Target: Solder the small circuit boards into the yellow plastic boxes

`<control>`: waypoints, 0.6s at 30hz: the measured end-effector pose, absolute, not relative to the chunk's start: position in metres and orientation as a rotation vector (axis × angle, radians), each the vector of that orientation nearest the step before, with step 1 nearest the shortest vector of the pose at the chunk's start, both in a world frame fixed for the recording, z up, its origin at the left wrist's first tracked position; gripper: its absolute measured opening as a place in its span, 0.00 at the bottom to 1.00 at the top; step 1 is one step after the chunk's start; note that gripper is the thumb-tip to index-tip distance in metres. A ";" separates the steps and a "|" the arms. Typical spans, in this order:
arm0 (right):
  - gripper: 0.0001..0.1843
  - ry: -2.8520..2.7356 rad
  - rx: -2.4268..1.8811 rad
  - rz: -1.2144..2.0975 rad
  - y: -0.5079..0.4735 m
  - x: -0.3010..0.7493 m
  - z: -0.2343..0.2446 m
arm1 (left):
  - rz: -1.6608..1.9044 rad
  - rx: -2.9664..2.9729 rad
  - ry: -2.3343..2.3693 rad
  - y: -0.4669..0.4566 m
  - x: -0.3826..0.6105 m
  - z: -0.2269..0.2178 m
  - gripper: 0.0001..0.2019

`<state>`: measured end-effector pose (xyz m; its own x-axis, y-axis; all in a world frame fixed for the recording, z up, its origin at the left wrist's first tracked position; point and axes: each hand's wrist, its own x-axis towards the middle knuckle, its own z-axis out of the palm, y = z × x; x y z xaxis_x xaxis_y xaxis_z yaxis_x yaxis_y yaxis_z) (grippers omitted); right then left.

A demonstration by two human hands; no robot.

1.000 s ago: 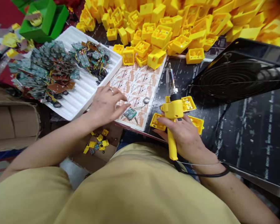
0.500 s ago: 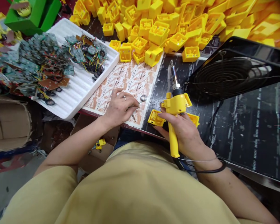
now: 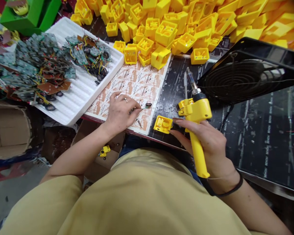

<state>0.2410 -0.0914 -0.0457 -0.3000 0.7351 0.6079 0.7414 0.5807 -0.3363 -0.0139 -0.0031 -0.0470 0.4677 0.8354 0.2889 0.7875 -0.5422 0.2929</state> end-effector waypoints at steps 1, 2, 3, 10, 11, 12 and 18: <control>0.23 -2.098 -1.158 -0.007 -0.090 0.240 -0.048 | 0.631 2.553 1.440 -0.003 -0.015 -0.047 0.06; 0.23 -2.134 -1.142 -0.004 -0.087 0.239 -0.050 | 0.648 2.524 1.439 -0.003 -0.015 -0.047 0.06; 0.23 -2.166 -1.125 -0.003 -0.085 0.237 -0.052 | 0.663 2.501 1.434 -0.003 -0.016 -0.047 0.06; 0.17 -2.222 -1.128 -0.036 -0.076 0.222 -0.059 | 0.664 2.450 1.458 -0.005 -0.021 -0.048 0.09; 0.17 -2.225 -1.130 -0.045 -0.075 0.222 -0.058 | 0.656 2.464 1.462 -0.006 -0.022 -0.048 0.09; 0.17 -2.227 -1.131 -0.053 -0.075 0.222 -0.058 | 0.648 2.474 1.467 -0.006 -0.024 -0.048 0.09; 0.18 -2.166 -1.099 -0.072 -0.078 0.225 -0.051 | 0.693 2.287 1.491 -0.007 -0.031 -0.047 0.08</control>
